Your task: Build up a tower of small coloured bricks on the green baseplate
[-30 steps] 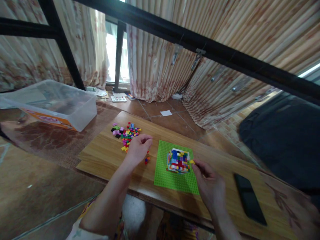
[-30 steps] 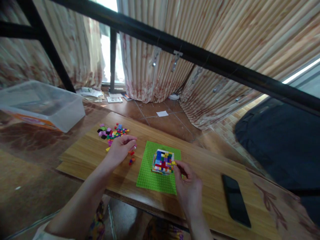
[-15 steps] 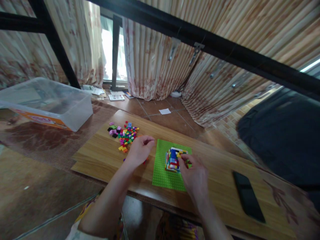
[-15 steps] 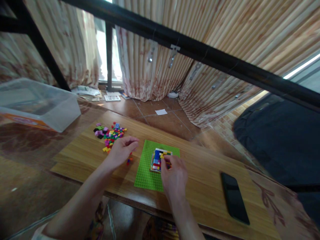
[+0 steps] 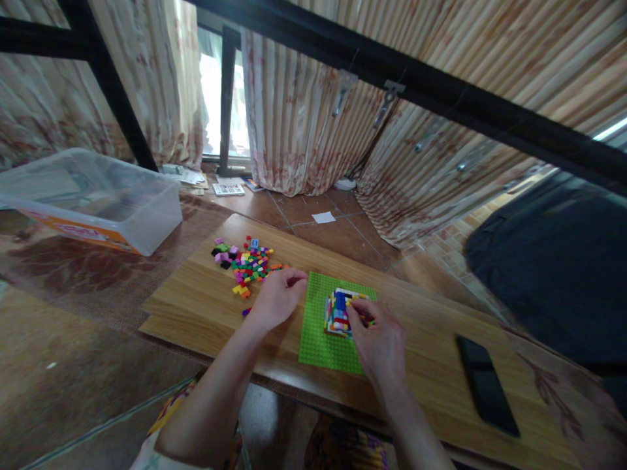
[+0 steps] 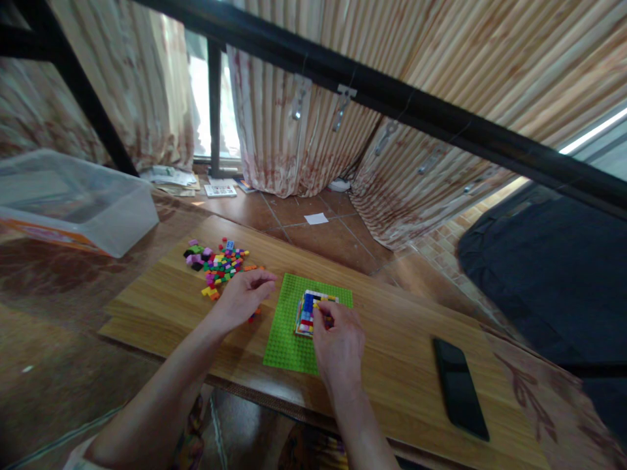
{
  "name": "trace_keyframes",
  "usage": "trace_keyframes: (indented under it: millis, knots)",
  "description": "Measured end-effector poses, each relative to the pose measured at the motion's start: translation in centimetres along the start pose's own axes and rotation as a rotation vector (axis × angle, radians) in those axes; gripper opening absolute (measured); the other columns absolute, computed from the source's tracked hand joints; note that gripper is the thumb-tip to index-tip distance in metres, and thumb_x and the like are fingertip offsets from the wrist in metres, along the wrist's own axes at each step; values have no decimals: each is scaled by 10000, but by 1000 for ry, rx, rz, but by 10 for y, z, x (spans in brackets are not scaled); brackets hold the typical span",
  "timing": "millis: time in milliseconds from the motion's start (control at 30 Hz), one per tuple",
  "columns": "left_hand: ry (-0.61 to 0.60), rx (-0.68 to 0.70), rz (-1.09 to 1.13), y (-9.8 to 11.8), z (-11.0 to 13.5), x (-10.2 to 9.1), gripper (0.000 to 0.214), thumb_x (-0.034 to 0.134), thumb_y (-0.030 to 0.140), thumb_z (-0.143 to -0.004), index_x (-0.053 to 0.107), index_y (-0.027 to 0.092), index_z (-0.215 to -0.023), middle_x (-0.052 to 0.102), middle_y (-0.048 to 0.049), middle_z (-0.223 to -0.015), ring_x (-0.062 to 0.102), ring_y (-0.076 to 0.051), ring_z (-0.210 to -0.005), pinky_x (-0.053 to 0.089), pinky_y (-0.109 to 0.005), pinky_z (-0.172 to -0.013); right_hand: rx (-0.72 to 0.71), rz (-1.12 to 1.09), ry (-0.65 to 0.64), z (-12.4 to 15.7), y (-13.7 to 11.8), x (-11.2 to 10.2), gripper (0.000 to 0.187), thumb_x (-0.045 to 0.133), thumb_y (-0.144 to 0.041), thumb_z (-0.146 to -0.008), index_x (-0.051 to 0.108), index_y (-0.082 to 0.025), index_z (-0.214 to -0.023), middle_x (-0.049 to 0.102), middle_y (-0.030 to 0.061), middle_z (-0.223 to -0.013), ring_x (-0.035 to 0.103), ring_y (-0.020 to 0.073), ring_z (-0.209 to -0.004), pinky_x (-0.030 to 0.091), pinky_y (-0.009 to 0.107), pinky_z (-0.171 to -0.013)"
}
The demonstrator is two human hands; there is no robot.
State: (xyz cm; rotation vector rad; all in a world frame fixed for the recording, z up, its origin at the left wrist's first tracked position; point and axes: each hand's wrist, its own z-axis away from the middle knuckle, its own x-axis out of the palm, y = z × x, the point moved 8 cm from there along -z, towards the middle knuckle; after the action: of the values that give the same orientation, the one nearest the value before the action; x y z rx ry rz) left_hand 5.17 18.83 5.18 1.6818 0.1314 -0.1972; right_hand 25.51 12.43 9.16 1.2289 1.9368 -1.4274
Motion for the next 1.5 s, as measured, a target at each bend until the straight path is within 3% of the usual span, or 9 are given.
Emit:
trace_keyframes:
  millis: [267, 767, 1033, 1500]
  knots:
    - [-44, -48, -8, 2, 1, 5, 156, 564, 243, -787, 708, 182, -779, 698, -15, -714, 598, -159, -654, 430, -256, -616, 12, -106, -77, 3, 6, 1, 168, 596, -340, -833, 723, -237, -869, 733, 24, -848, 639, 184, -742, 482, 312, -706]
    - [-119, -8, -62, -2, 2, 19, 212, 533, 218, -814, 724, 147, -873, 710, -45, -773, 626, -170, -713, 464, -262, -648, -8, -112, -60, 0, 10, -2, 192, 567, -327, -869, 727, -231, -917, 723, 35, -870, 628, 187, -766, 489, 329, -724]
    - [-109, 7, -96, 1, 2, 17, 218, 519, 212, -822, 726, 149, -854, 711, -45, -765, 621, -166, -697, 452, -255, -636, -292, 22, -51, 11, -8, -4, 308, 443, -188, -920, 713, -198, -1068, 695, 85, -1033, 600, 212, -946, 501, 375, -835]
    - [-119, 18, -137, 0, 4, 22, 214, 518, 192, -817, 724, 146, -857, 716, -46, -767, 625, -165, -693, 456, -257, -631, -408, 195, -32, 19, -7, 7, 357, 424, -101, -905, 708, -195, -1100, 666, 93, -1005, 584, 213, -907, 526, 346, -780]
